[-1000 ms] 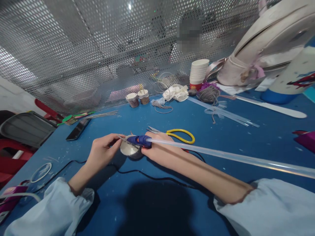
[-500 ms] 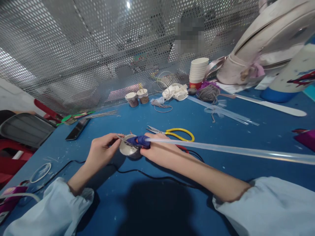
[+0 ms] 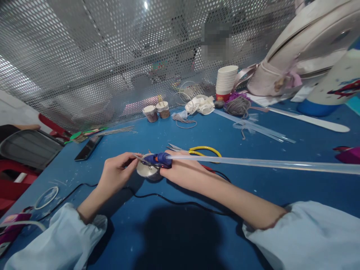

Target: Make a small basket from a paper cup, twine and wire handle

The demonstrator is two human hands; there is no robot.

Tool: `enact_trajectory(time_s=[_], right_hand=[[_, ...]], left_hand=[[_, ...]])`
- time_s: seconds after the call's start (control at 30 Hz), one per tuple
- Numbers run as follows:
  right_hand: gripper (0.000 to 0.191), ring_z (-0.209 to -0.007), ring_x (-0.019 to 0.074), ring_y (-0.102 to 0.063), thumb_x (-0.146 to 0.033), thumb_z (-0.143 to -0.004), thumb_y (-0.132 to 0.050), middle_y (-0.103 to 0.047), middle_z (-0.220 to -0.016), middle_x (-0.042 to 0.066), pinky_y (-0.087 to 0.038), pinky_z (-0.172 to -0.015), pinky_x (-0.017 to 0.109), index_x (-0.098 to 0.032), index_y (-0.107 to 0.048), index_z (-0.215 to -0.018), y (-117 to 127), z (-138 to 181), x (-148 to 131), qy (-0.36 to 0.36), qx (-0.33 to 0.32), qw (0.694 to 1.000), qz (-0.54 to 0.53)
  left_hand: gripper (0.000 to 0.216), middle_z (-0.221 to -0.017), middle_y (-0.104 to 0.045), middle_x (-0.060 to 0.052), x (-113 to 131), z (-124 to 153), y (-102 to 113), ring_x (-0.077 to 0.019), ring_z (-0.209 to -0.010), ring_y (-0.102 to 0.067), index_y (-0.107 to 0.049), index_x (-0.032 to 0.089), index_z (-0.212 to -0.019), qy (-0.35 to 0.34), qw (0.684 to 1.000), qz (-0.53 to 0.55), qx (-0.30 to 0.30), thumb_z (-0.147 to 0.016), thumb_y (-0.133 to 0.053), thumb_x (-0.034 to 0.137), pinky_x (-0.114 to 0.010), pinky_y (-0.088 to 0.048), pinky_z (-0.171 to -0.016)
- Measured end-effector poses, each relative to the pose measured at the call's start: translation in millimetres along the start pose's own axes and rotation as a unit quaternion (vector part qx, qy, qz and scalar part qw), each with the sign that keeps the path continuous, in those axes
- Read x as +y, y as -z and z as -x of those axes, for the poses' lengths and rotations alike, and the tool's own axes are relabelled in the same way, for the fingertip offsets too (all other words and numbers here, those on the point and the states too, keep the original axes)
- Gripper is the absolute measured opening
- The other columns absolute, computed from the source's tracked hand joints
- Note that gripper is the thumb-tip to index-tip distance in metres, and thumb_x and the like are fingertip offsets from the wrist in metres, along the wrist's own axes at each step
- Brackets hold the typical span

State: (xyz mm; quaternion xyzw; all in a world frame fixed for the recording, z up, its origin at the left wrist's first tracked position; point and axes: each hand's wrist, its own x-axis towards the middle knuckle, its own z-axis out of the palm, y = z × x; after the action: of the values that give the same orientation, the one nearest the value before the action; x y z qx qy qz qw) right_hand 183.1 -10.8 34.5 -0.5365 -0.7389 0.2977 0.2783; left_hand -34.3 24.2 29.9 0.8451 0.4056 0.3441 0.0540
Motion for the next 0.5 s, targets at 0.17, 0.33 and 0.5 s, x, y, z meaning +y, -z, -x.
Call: enact_trajectory(time_s=[0.17, 0.33, 0.5], right_hand=[[0.008, -0.061, 0.0134, -0.05, -0.023, -0.078, -0.057, -0.06, -0.069, -0.001, -0.033, -0.058, 0.024, -0.019, -0.055, -0.072, 0.5, 1.3, -2.7, -0.006, 0.012, 0.999, 0.033], [0.009, -0.062, 0.0136, -0.05, -0.022, -0.08, -0.055, -0.062, -0.072, 0.001, -0.032, -0.057, 0.024, -0.019, -0.057, -0.072, 4.4, 2.6, -8.1, -0.006, 0.003, 0.999, 0.043], [0.003, -0.064, 0.0149, -0.053, -0.021, -0.078, -0.056, -0.065, -0.076, 0.003, -0.032, -0.058, 0.024, -0.019, -0.058, -0.077, 5.8, 4.3, -8.0, -0.011, -0.002, 0.998, 0.069]], left_hand=[[0.016, -0.083, -0.077, -0.006, -0.3, 0.3, -0.1, -0.0152, -0.071, -0.071, -0.067, 0.017, -0.076, -0.001, 1.0, 0.002, 0.002, -0.084, -0.054, 0.016, -0.021, -0.053, -0.064], [0.016, -0.083, -0.077, -0.005, -0.2, 0.1, 0.0, -0.0147, -0.071, -0.071, -0.068, 0.017, -0.076, 0.002, 1.0, -0.005, -0.002, -0.084, -0.054, 0.016, -0.021, -0.053, -0.063], [0.016, -0.083, -0.078, -0.005, 0.3, -0.3, 0.4, -0.0146, -0.07, -0.071, -0.068, 0.018, -0.077, -0.014, 1.0, -0.007, 0.003, -0.085, -0.054, 0.017, -0.021, -0.054, -0.064]])
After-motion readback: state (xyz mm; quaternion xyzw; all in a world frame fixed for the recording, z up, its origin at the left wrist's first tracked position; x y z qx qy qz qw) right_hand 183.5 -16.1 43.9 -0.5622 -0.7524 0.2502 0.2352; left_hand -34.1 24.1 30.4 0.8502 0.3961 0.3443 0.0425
